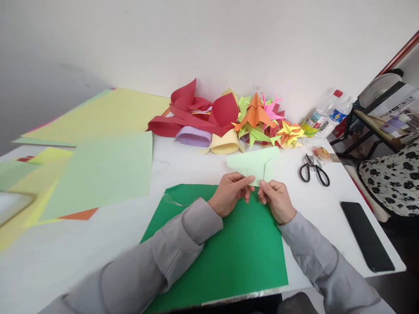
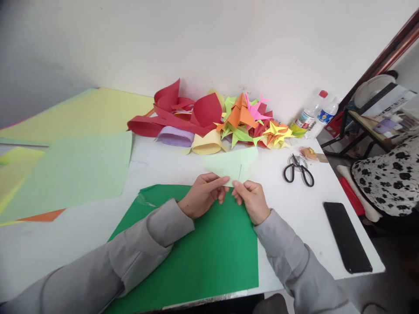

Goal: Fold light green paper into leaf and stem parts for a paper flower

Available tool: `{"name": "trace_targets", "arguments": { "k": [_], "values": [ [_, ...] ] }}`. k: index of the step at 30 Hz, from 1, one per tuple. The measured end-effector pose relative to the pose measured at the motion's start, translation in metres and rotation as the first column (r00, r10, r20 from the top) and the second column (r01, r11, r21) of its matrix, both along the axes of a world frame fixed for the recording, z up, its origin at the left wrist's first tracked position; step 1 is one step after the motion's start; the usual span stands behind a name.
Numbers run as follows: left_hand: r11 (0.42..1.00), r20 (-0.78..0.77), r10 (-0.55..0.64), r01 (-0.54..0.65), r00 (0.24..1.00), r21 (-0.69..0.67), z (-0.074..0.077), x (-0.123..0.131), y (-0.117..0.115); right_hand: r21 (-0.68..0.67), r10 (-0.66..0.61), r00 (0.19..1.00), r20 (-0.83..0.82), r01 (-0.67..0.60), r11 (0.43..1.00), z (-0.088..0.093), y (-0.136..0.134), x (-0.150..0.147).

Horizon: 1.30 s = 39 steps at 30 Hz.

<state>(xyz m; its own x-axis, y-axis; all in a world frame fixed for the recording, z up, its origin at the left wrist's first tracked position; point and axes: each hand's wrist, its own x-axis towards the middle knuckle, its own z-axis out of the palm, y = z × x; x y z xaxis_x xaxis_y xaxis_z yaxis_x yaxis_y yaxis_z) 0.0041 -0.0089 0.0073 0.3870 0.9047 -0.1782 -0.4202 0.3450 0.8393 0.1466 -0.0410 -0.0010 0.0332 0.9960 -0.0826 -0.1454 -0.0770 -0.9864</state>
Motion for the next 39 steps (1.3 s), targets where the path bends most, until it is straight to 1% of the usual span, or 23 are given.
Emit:
{"name": "trace_targets", "arguments": {
  "k": [3, 6, 8, 11, 12, 14, 16, 18, 20, 22, 25, 27, 29, 31, 33, 36, 39],
  "values": [
    [0.999, -0.02, 0.0, 0.001, 1.0, 0.033, -0.001, -0.001, 0.0, -0.014, -0.008, 0.992, -0.123, 0.006, 1.0, -0.001, 0.002, 0.0],
    [0.998, -0.047, 0.007, -0.004, 0.999, 0.062, -0.002, -0.001, 0.0, -0.001, -0.033, 0.99, -0.14, 0.034, 0.999, 0.0, 0.003, 0.0],
    [0.997, -0.064, 0.019, -0.015, 0.998, 0.073, -0.003, -0.001, -0.001, 0.032, -0.062, 0.995, -0.075, 0.065, 0.997, 0.0, 0.003, 0.0],
    [0.995, -0.103, 0.01, 0.0, 0.995, 0.098, -0.003, 0.001, -0.003, 0.104, -0.118, 0.988, 0.095, 0.108, 0.989, 0.0, 0.002, 0.002],
    [0.994, -0.102, 0.004, 0.007, 0.995, 0.105, -0.004, 0.001, -0.003, 0.123, -0.143, 0.981, 0.13, 0.127, 0.984, 0.0, 0.001, 0.003],
    [0.994, -0.044, -0.012, 0.017, 0.999, 0.11, -0.004, 0.0, -0.003, 0.139, -0.196, 0.974, 0.11, 0.181, 0.974, -0.001, 0.002, 0.005],
    [0.996, 0.074, -0.027, 0.02, 0.997, 0.083, -0.005, -0.002, 0.0, 0.121, -0.233, 0.972, 0.005, 0.231, 0.965, 0.0, 0.004, 0.008],
    [0.999, 0.183, -0.03, 0.027, 0.983, 0.017, -0.006, -0.005, 0.005, 0.089, -0.233, 0.968, -0.098, 0.242, 0.966, 0.001, 0.006, 0.01],
    [0.998, 0.249, 0.009, 0.008, 0.969, -0.068, -0.005, -0.01, 0.011, 0.047, -0.173, 0.977, -0.128, 0.18, 0.982, 0.005, 0.007, 0.011],
    [0.99, 0.259, 0.018, 0.018, 0.966, -0.137, -0.003, -0.016, 0.016, -0.008, -0.038, 0.996, -0.08, 0.038, 0.999, 0.008, 0.006, 0.011],
    [0.977, 0.225, -0.069, 0.111, 0.972, -0.182, 0.003, -0.021, 0.019, -0.054, 0.1, 0.995, -0.009, -0.101, 0.993, 0.012, 0.004, 0.013],
    [0.973, 0.199, -0.133, 0.166, 0.971, -0.161, 0.007, -0.023, 0.018, -0.047, 0.155, 0.986, 0.062, -0.153, 0.987, 0.013, 0.004, 0.015],
    [0.967, 0.137, -0.19, 0.209, 0.972, -0.147, 0.01, -0.023, 0.017, -0.04, 0.195, 0.972, 0.13, -0.192, 0.981, 0.013, 0.004, 0.018],
    [0.969, 0.065, -0.196, 0.204, 0.978, -0.137, 0.009, -0.021, 0.015, -0.023, 0.167, 0.973, 0.156, -0.166, 0.986, 0.01, 0.006, 0.021],
    [0.98, 0.022, -0.16, 0.162, 0.987, -0.113, 0.007, -0.019, 0.014, 0.012, 0.077, 0.985, 0.152, -0.08, 0.997, 0.007, 0.009, 0.023],
    [0.994, 0.031, -0.102, 0.103, 0.994, -0.037, 0.003, -0.015, 0.011, 0.059, -0.035, 0.988, 0.152, 0.026, 0.998, 0.002, 0.012, 0.023],
    [0.999, 0.012, -0.034, 0.034, 0.999, -0.002, 0.002, -0.01, 0.007, 0.129, -0.081, 0.969, 0.235, 0.051, 0.99, 0.003, 0.011, 0.022]
  ]
}}
